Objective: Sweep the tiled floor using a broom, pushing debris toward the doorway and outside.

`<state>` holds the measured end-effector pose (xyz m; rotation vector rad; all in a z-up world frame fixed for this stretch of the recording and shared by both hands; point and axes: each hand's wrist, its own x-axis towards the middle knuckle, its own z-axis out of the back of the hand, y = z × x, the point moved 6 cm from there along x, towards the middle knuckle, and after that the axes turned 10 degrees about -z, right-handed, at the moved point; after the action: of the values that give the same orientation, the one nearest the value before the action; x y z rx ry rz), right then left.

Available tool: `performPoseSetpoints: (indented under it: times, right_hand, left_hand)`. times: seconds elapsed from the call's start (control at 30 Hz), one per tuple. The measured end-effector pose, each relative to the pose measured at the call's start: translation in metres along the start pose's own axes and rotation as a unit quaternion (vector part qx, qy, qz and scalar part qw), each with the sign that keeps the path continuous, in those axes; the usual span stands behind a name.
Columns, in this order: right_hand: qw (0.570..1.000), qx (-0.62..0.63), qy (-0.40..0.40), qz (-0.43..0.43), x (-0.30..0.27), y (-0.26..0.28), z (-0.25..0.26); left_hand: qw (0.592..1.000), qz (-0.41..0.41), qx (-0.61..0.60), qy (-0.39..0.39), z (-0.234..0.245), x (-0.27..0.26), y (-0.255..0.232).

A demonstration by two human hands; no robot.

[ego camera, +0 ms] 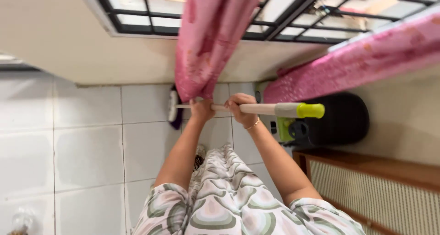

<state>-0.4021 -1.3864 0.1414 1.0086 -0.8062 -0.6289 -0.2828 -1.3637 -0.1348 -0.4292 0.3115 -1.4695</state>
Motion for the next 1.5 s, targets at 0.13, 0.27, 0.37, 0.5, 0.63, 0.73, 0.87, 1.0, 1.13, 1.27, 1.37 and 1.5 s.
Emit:
performPoseSetpoints:
  times: [0.13,0.27,0.37,0.5,0.63,0.73,0.87,1.0,1.13,1.27,1.37,1.5]
  right_hand:
    - [0.998,0.043,0.042,-0.019,0.005,-0.014,-0.057]
    - [0.996,0.061,0.048,-0.044,0.025,-0.018,-0.059]
    - [0.993,0.094,0.045,-0.055,0.061,0.016,-0.042]
    - [0.997,0.007,0.078,0.015,0.098,0.081,-0.068]
    - [0.987,-0.071,0.102,0.102,0.122,0.103,-0.14]
    - [0.986,-0.042,0.101,0.123,0.122,0.089,-0.194]
    - [0.974,0.077,0.158,0.143,0.106,0.058,-0.28]
    - [0.975,0.065,0.169,0.132,0.103,0.073,-0.336]
    - [0.97,0.122,0.181,0.11,0.143,0.093,-0.345]
    - [0.972,0.104,0.193,0.086,0.185,0.151,-0.342]
    - [0.961,0.057,0.231,0.138,0.189,0.184,-0.366]
    - [0.966,0.013,0.236,0.102,0.161,0.14,-0.417]
  left_hand:
    - [0.992,0.101,-0.032,0.075,0.036,-0.026,0.066]
    - [0.995,0.1,-0.007,0.018,0.085,-0.018,0.069]
    - [0.991,0.12,-0.031,0.053,0.124,0.002,0.042]
    - [0.993,0.094,-0.07,0.011,0.154,0.012,0.04]
    - [0.986,0.12,-0.117,0.022,0.157,-0.008,0.086]
    - [0.986,0.132,-0.096,-0.039,0.155,-0.042,0.149]
    - [0.981,0.19,-0.023,0.04,0.172,-0.095,0.242]
    - [0.952,0.292,-0.018,0.093,0.182,-0.139,0.315]
    - [0.975,0.214,-0.001,-0.065,0.237,-0.127,0.319]
    - [0.966,0.24,-0.07,-0.067,0.301,-0.106,0.285]
    - [0.962,0.24,-0.103,-0.084,0.297,-0.112,0.286]
    - [0.957,0.226,-0.153,-0.098,0.298,-0.144,0.292]
